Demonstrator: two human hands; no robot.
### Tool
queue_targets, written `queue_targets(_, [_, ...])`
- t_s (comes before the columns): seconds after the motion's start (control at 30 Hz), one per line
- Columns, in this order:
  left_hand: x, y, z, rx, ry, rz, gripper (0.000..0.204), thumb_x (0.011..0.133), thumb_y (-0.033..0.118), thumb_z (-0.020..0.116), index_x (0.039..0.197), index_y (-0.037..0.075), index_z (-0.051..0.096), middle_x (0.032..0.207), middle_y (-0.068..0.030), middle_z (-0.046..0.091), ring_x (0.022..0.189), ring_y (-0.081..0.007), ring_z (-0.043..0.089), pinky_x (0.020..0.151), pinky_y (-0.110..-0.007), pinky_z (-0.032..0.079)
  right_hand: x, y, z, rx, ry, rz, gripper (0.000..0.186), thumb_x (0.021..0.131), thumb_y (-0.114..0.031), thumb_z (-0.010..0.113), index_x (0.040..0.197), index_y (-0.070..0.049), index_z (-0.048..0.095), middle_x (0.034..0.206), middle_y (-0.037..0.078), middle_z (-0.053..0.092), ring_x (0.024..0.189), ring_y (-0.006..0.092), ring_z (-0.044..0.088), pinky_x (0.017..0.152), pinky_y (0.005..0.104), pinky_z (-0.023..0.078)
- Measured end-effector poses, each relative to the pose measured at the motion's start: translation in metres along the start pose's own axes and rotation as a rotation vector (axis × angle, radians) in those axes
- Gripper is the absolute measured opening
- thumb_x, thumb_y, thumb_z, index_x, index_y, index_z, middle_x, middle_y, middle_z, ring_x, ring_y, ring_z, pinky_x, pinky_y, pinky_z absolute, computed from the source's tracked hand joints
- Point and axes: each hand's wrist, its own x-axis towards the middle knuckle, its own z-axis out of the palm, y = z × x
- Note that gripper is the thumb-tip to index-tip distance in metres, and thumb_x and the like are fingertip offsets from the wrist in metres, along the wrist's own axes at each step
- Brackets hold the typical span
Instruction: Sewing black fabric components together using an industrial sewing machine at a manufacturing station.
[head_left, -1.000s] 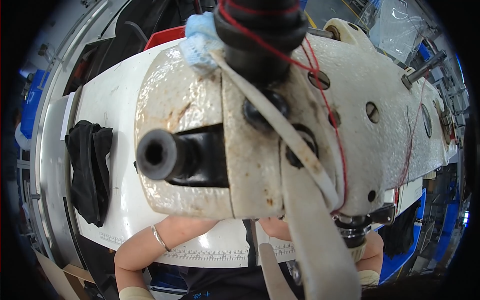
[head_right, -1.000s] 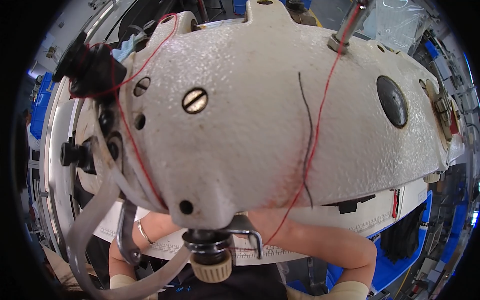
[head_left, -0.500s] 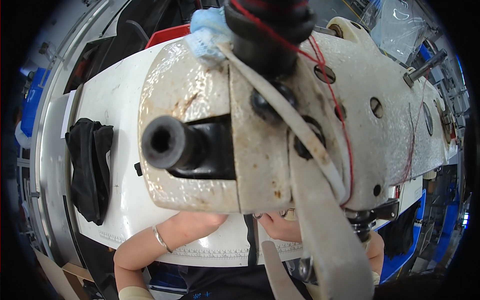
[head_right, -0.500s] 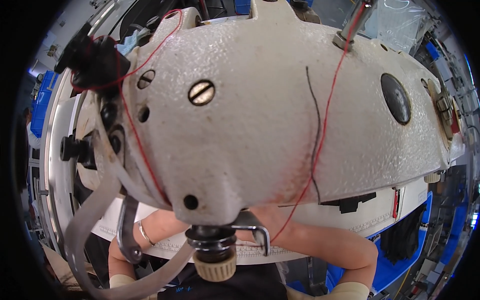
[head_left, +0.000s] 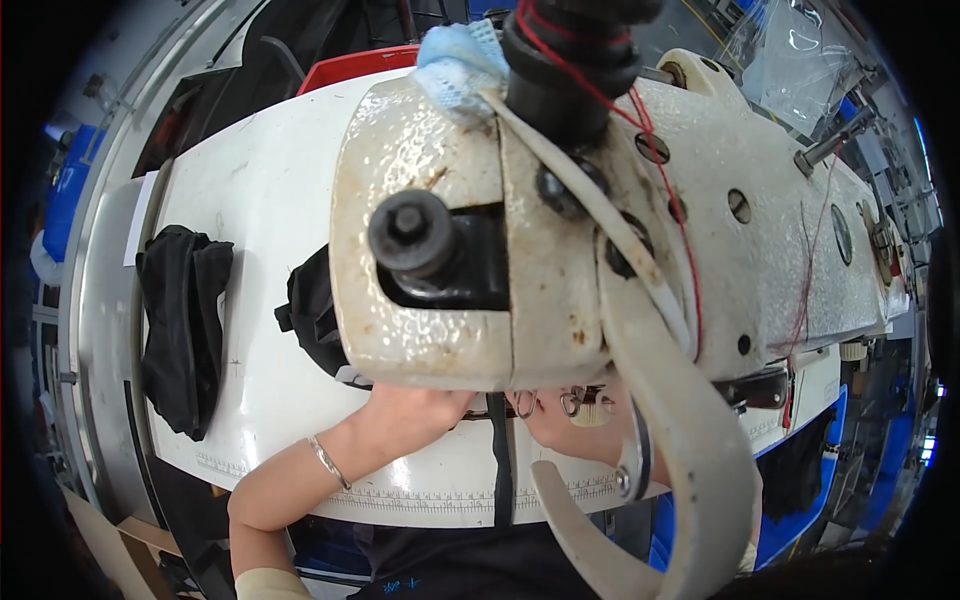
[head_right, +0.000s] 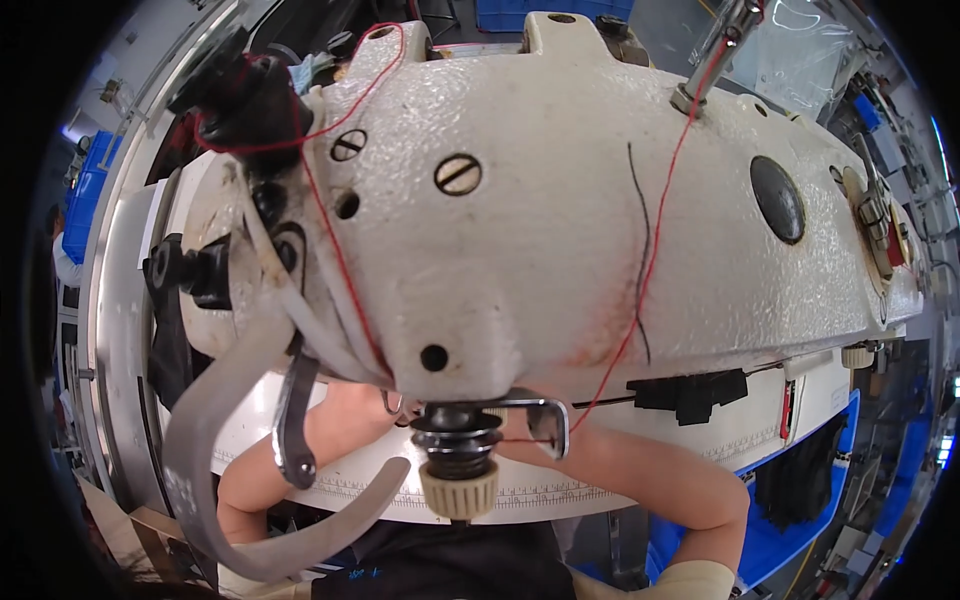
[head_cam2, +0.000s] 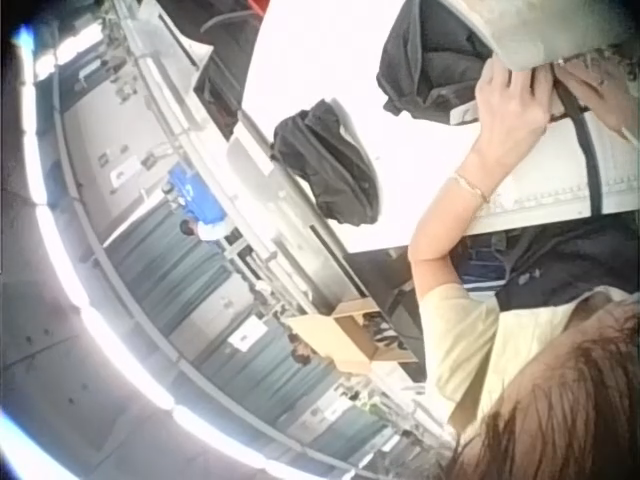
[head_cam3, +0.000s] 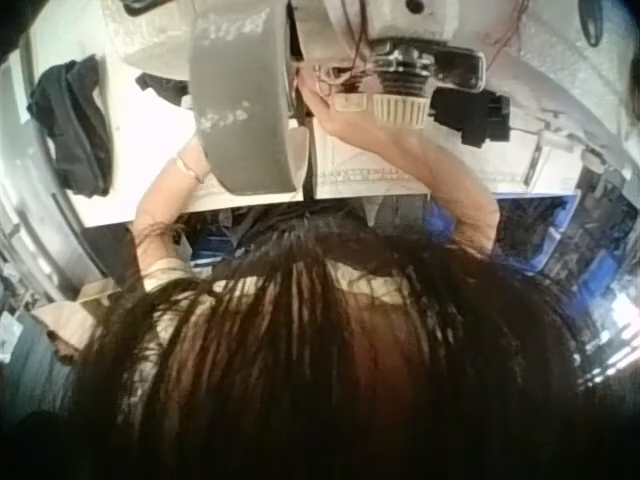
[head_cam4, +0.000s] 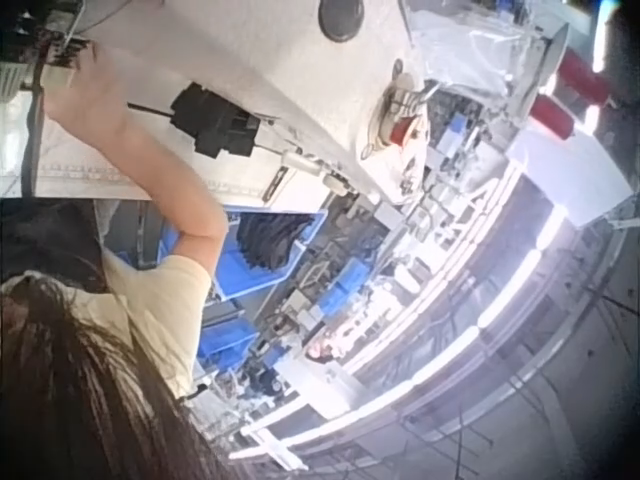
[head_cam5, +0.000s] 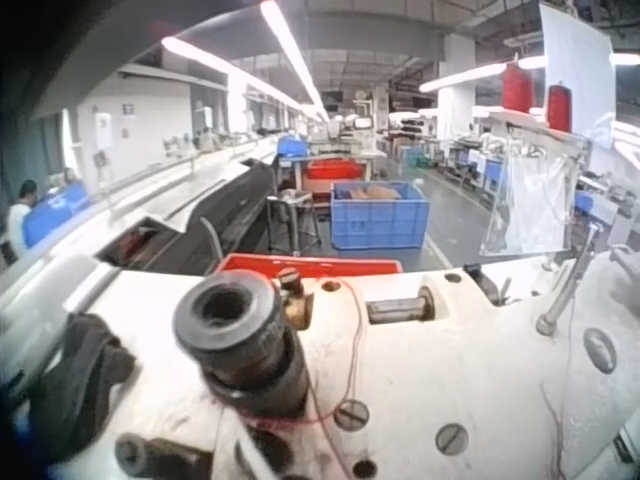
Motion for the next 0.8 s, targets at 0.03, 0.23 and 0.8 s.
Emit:
queue_targets(0.03, [0.000,-0.003,0.004,0.002,0.001,0.000,0.028,0.065,0.007,0.062,0.092,0.002,0.067,0.096,-0.0125,0.062,0.089,-0.0301,0.061,0.077,-0.044,0.048,0.000,0.001,0.000,-0.040,0.017,-0.008,0.040,0.086,-0.020,0.057,0.122,-0.005,0.049,0.119,0.009,0.052,0.108,0.0194,0.052,0.094,0.0333,0.042])
queue_targets(0.23, [0.001,-0.012,0.009,0.022,-0.192,-0.021,0.031,0.068,0.007,0.059,0.097,0.003,0.066,0.099,-0.0125,0.063,0.095,-0.0294,0.061,0.082,-0.044,0.047,0.001,0.003,0.003,-0.263,0.118,-0.045,0.032,0.080,-0.017,0.060,0.109,-0.005,0.056,0.105,0.006,0.054,0.096,0.0186,0.054,0.085,0.0327,0.043])
queue_targets(0.8, [0.005,0.043,-0.036,0.246,0.000,0.004,0.033,0.070,0.003,0.057,0.102,-0.004,0.062,0.099,-0.0118,0.058,0.090,-0.0251,0.057,0.084,-0.040,0.046,0.001,0.028,0.002,-0.655,0.680,-0.236,0.012,0.062,-0.013,0.060,0.073,-0.008,0.062,0.076,0.001,0.052,0.080,0.0179,0.056,0.055,0.0343,0.047])
